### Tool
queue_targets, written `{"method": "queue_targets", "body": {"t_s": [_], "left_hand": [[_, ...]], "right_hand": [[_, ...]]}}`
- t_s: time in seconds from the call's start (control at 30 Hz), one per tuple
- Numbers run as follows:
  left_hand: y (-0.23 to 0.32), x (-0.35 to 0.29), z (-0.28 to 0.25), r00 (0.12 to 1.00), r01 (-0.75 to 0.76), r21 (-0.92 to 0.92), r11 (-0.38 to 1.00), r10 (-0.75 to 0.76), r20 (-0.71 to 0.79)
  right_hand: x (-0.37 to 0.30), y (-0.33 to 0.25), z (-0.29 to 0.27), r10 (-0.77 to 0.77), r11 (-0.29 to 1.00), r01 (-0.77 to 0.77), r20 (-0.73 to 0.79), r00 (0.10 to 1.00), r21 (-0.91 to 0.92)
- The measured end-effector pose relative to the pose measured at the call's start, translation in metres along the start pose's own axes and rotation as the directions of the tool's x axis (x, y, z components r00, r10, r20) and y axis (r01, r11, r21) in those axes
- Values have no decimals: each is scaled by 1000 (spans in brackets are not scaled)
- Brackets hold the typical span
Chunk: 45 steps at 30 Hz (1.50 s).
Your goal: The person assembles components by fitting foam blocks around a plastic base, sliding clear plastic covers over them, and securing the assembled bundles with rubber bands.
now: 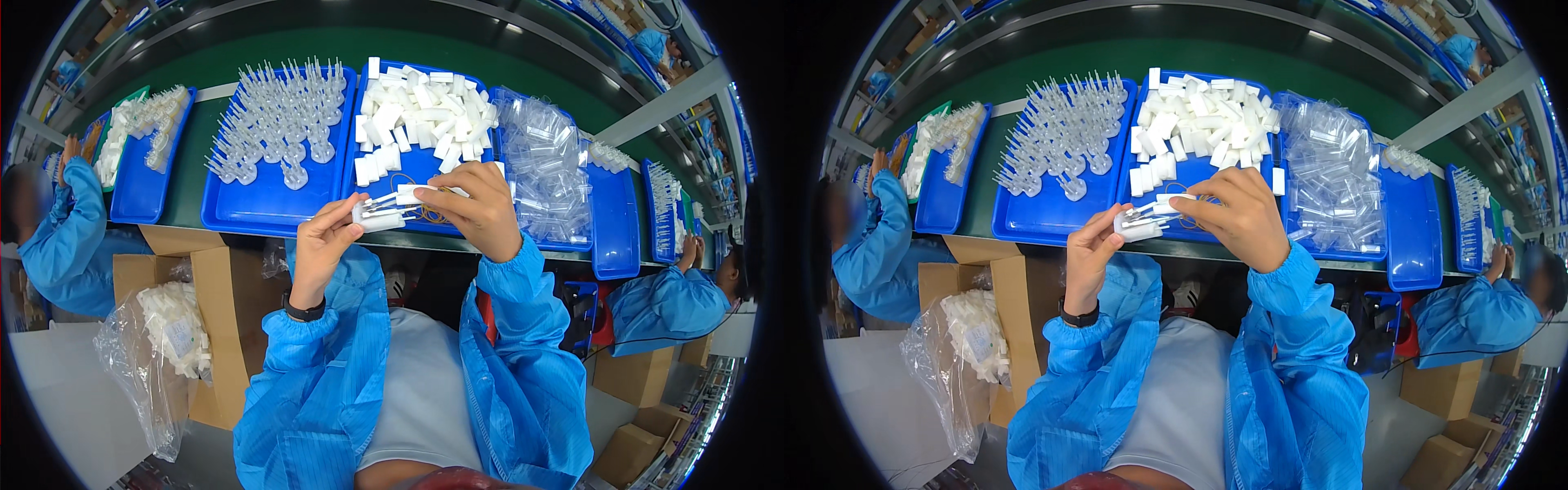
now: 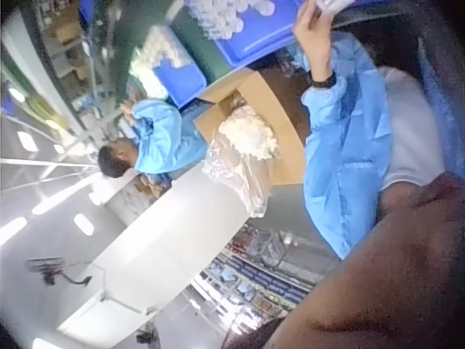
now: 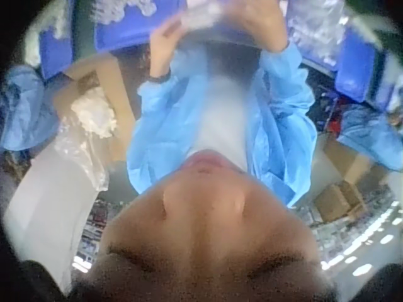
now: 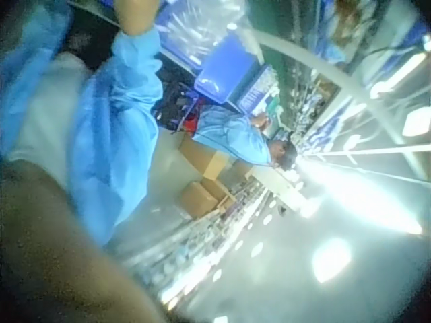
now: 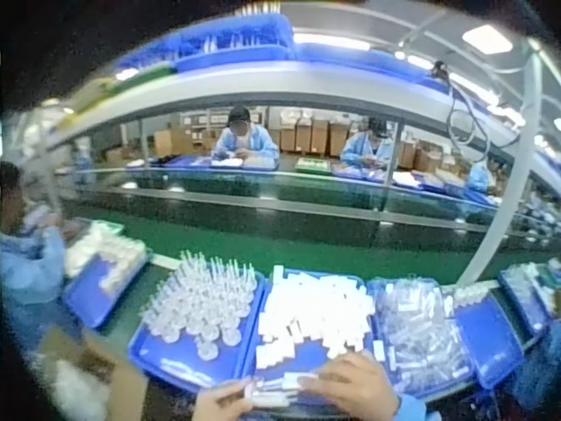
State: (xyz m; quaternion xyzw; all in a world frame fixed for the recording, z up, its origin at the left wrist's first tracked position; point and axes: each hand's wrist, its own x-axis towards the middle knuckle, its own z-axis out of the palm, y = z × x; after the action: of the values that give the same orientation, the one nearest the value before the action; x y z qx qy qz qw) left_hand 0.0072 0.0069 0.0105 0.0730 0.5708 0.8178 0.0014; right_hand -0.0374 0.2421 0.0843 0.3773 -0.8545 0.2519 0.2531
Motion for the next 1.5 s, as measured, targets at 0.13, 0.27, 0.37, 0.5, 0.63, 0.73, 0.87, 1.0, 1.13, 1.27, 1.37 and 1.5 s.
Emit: {"method": "queue_targets", "body": {"t_s": [0.13,0.27,0.37,0.5,0.63,0.73,0.87,1.0,1.13,1.27,1.37,1.5], "left_hand": [[-3,0,1,998,-28,12,1000,27,58],[-1,0,5,992,-37,21,999,34,119],[-4,1,4,992,-18,-48,999,24,124],[-5,-2,-2,999,42,-149,988,-37,37],[-6,-6,-10,1000,13,-104,994,-14,-12],[-7,-9,-13,998,59,-116,992,-61,-17],[-8,-11,-11,995,88,-57,994,-90,-32],[-11,-9,-11,995,92,-49,995,-93,-19],[-12,-8,-14,995,100,-25,995,-101,-25],[-9,-8,-11,991,90,-118,989,-100,-89],[-16,-4,-12,991,109,-136,985,-119,-63],[-15,-4,-5,995,90,-155,984,-95,-27]], "right_hand": [[0,0,2,-41,999,41,47,998,6],[3,-4,12,-110,990,102,79,991,96],[4,-6,16,-34,965,-1,130,991,263],[6,15,21,114,852,-158,117,987,499],[-12,52,26,266,961,-270,81,961,53],[-26,65,26,376,918,-331,211,902,-218],[-33,61,22,339,916,-278,187,922,-289],[-43,64,27,325,891,-238,176,929,-387],[-48,67,28,343,884,-273,131,930,-380],[-44,62,26,353,895,-315,68,933,-315],[-43,57,16,374,895,-351,36,927,-277],[-44,56,8,425,879,-416,-10,905,-234]]}}
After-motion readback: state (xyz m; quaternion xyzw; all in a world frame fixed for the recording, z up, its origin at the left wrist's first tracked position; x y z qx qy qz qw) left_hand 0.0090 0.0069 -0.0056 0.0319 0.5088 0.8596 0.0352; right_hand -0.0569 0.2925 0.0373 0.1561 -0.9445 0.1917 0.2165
